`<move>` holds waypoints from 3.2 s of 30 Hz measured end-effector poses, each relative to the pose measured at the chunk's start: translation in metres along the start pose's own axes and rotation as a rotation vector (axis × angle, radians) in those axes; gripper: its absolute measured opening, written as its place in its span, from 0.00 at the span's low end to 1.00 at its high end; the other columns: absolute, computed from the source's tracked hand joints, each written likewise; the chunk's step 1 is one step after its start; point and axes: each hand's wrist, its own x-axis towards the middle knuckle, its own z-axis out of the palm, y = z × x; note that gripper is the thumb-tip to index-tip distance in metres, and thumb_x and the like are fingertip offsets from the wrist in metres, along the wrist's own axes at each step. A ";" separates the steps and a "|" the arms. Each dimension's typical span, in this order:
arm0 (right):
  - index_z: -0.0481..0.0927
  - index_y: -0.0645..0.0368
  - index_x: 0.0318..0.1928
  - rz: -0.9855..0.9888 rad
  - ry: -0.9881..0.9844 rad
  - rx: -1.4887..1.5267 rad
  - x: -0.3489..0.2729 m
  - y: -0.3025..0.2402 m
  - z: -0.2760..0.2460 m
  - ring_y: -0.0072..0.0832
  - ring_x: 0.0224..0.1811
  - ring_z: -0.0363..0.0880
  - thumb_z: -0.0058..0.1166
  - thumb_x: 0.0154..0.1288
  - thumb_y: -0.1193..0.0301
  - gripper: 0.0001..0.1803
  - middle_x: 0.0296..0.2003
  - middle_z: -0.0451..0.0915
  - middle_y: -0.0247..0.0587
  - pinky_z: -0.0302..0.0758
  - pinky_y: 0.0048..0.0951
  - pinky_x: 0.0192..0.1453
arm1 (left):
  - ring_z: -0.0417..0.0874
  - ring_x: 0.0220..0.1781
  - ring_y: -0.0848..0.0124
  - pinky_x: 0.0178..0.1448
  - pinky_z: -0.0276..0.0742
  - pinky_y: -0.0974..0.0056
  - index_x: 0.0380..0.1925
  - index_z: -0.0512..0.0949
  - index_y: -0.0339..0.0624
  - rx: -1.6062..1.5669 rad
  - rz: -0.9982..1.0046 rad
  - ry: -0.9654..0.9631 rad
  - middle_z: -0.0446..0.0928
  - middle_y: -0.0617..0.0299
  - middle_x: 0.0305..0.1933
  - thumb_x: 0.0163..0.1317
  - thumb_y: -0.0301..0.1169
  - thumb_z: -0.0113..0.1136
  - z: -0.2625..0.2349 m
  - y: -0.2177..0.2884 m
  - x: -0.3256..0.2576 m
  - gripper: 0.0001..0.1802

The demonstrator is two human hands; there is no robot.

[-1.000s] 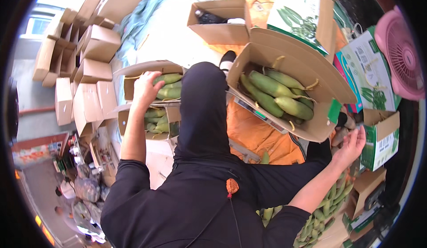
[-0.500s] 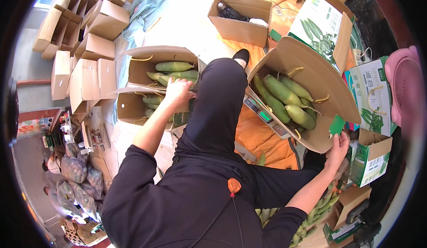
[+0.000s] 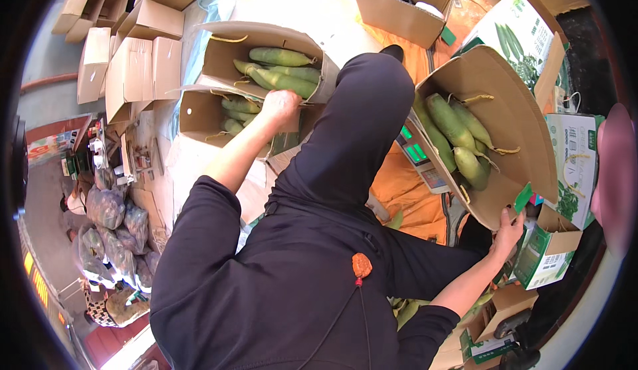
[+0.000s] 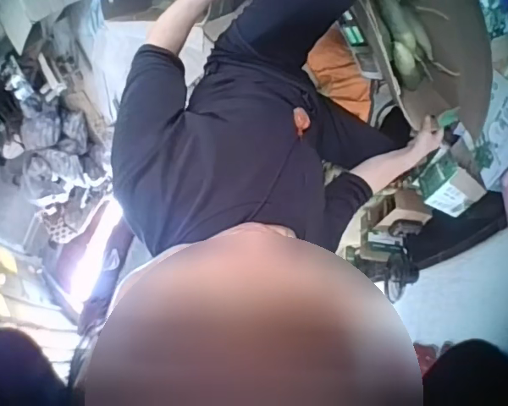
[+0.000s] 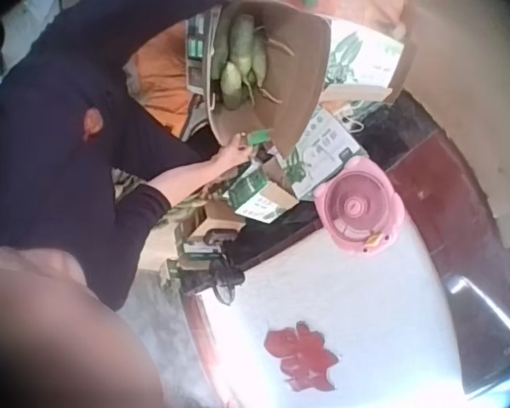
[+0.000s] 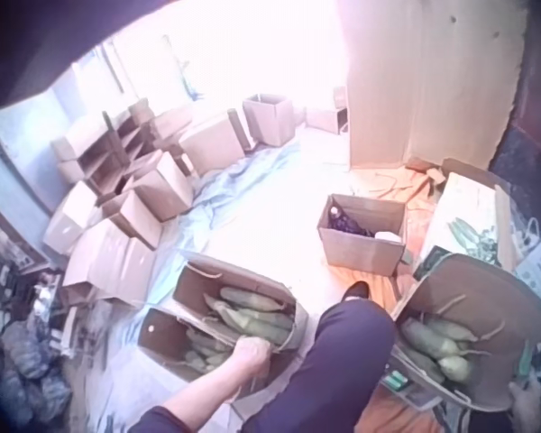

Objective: Sort, weigh, and pack green produce into boxes.

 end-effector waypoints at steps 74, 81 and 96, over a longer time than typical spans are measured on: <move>0.68 0.62 0.60 -0.043 0.022 -0.051 0.010 0.022 0.001 0.29 0.51 0.74 0.54 0.60 0.79 0.26 0.48 0.76 0.40 0.68 0.30 0.59 | 0.80 0.50 0.52 0.53 0.75 0.56 0.47 0.78 0.43 -0.445 0.014 -0.562 0.80 0.46 0.45 0.57 0.38 0.57 0.190 0.004 -0.387 0.19; 0.69 0.62 0.59 -0.064 -0.001 -0.062 0.014 0.024 0.001 0.29 0.50 0.73 0.55 0.60 0.79 0.25 0.47 0.76 0.40 0.68 0.30 0.58 | 0.84 0.40 0.57 0.44 0.80 0.58 0.40 0.80 0.42 -0.588 0.046 -0.478 0.82 0.48 0.37 0.59 0.37 0.56 0.205 -0.014 -0.405 0.14; 0.70 0.63 0.58 -0.177 0.160 -0.269 -0.002 0.009 0.006 0.37 0.57 0.69 0.59 0.55 0.76 0.28 0.53 0.71 0.47 0.63 0.33 0.63 | 0.82 0.29 0.66 0.19 0.79 0.65 0.48 0.66 0.34 -1.434 -1.000 0.320 0.74 0.53 0.37 0.61 0.57 0.54 0.016 -0.127 -0.120 0.34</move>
